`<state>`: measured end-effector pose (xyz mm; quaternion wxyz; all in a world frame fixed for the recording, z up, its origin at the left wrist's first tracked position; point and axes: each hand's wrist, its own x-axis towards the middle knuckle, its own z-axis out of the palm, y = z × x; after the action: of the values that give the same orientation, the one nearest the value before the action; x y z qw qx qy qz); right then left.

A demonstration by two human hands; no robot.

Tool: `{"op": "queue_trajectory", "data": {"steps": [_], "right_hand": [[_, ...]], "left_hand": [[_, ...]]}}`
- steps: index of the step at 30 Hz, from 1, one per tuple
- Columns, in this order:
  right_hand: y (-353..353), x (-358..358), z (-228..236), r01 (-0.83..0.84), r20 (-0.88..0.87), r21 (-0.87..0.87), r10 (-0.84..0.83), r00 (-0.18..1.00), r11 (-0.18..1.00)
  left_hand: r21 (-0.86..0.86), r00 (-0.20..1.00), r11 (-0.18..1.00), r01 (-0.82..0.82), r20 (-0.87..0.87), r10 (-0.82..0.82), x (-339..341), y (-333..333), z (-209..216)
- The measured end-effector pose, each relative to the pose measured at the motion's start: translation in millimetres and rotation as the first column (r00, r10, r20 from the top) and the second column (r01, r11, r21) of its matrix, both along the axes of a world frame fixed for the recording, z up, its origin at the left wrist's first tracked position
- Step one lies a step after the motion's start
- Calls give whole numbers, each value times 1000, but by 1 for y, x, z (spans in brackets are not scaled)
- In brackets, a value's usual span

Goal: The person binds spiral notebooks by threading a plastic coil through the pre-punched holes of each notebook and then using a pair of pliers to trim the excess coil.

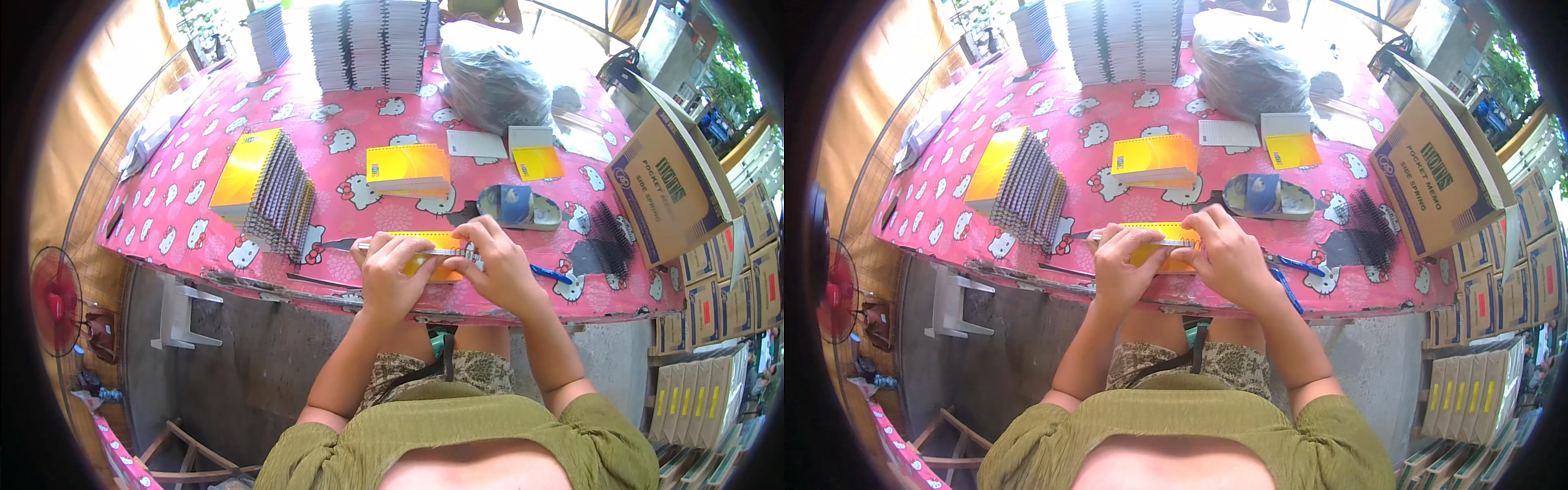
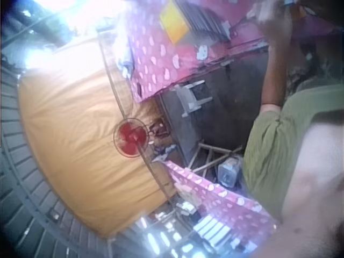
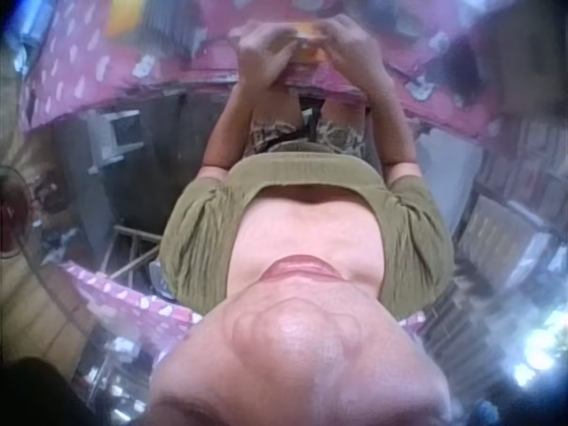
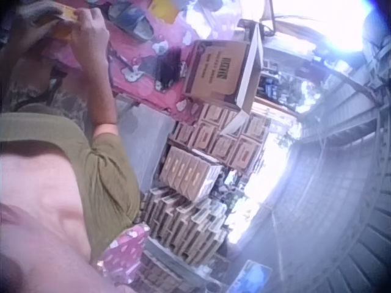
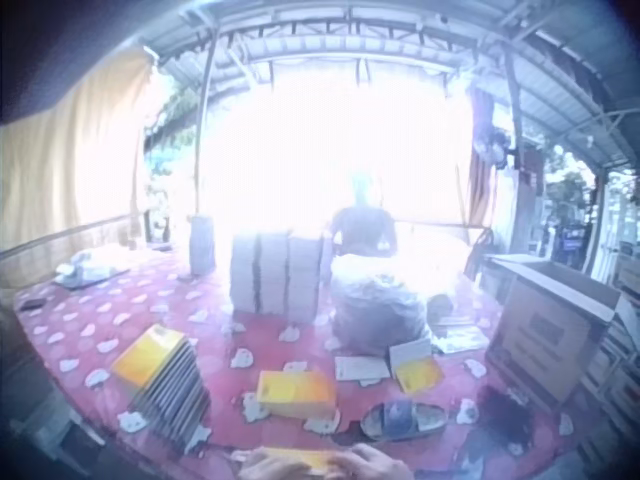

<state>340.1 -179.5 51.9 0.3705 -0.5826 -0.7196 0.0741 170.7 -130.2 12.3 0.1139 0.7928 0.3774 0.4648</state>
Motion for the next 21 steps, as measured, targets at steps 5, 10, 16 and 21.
{"op": "queue_trajectory", "data": {"steps": [5, 10, 16, 21], "right_hand": [[9, 25, -12, -80, 131, -36, 84, 988, 996], [23, 140, -28, 277, 295, -50, -251, 922, 959], [37, 181, -54, 299, 299, -195, -234, 925, 934], [30, 129, -33, -336, -550, -172, 193, 812, 926]], "left_hand": [[-2, 999, 999, 36, 4, -36, -5, 1, -3], [19, 999, 999, 34, 33, -35, 0, 3, -3], [77, 997, 994, 71, 6, -71, 13, 12, -7], [-6, 994, 995, 102, 49, -102, 24, 7, 0]]}}
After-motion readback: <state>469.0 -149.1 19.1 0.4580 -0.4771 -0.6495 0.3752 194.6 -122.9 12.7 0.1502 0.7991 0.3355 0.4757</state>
